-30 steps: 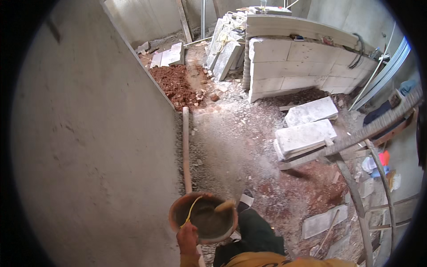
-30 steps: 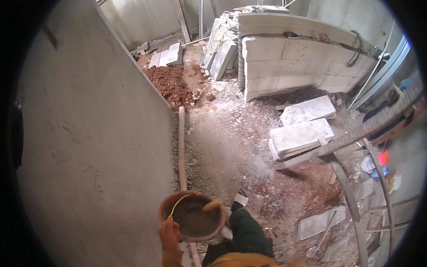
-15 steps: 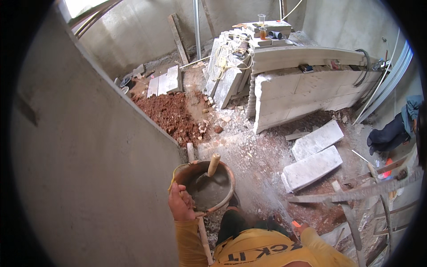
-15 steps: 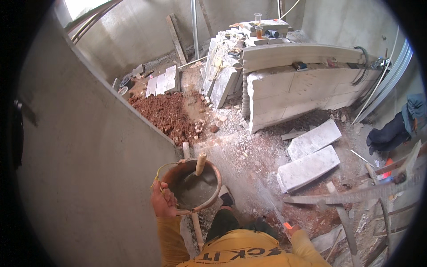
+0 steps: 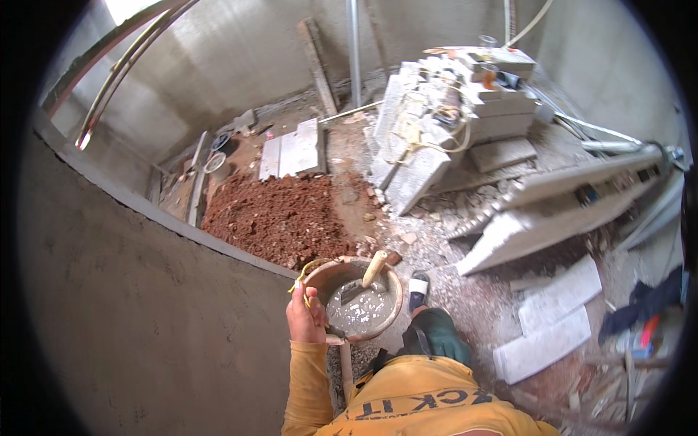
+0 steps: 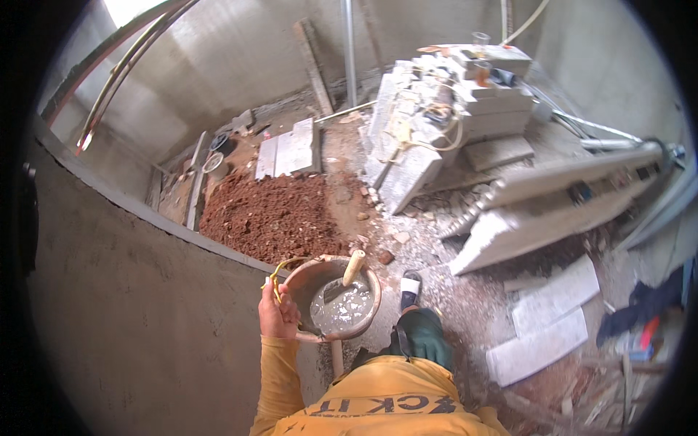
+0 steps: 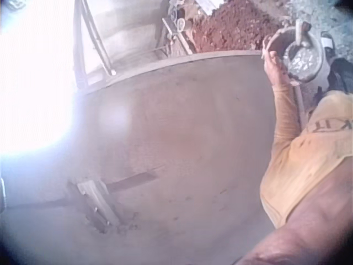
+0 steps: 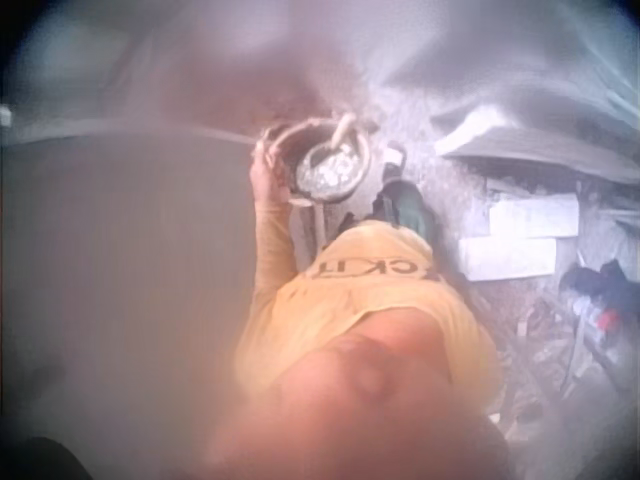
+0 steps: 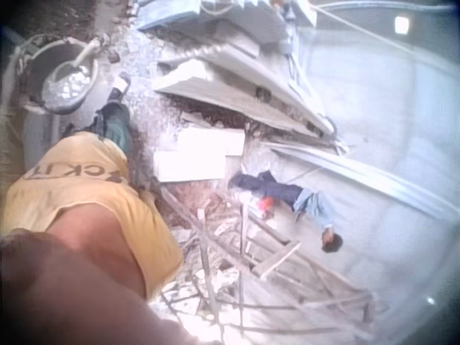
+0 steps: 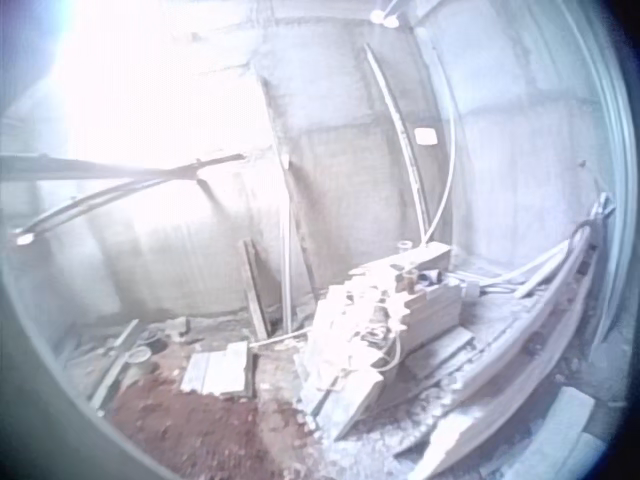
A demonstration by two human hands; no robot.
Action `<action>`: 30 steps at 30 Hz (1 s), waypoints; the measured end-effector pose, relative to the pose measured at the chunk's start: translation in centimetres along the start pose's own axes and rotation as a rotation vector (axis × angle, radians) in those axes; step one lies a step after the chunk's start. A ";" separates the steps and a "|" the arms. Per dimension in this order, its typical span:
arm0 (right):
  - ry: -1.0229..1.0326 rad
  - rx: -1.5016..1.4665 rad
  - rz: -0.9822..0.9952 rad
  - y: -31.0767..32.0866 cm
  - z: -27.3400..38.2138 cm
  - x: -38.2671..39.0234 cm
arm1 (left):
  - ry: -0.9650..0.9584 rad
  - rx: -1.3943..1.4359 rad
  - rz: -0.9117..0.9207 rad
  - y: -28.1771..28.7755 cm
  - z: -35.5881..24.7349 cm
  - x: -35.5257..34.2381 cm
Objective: The person mixes cement in a bucket with a trowel, then scoops the mixture to apply it between concrete blocks on the floor. They spread the cement along the joints and place a block on top, pressing it into position.
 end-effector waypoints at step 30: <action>0.146 0.264 -0.069 7.4 81.8 -15.0 | 0.244 0.456 -0.733 -8.8 -20.4 -62.7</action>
Point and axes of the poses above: each hand's wrist, its own x-axis away from the middle knuckle, its own y-axis out of the back of the hand, z = x × y, the point moved 5 cm from there along -x, towards the middle knuckle, and after that the axes turned 13 degrees about -z, right-handed, at the moved point
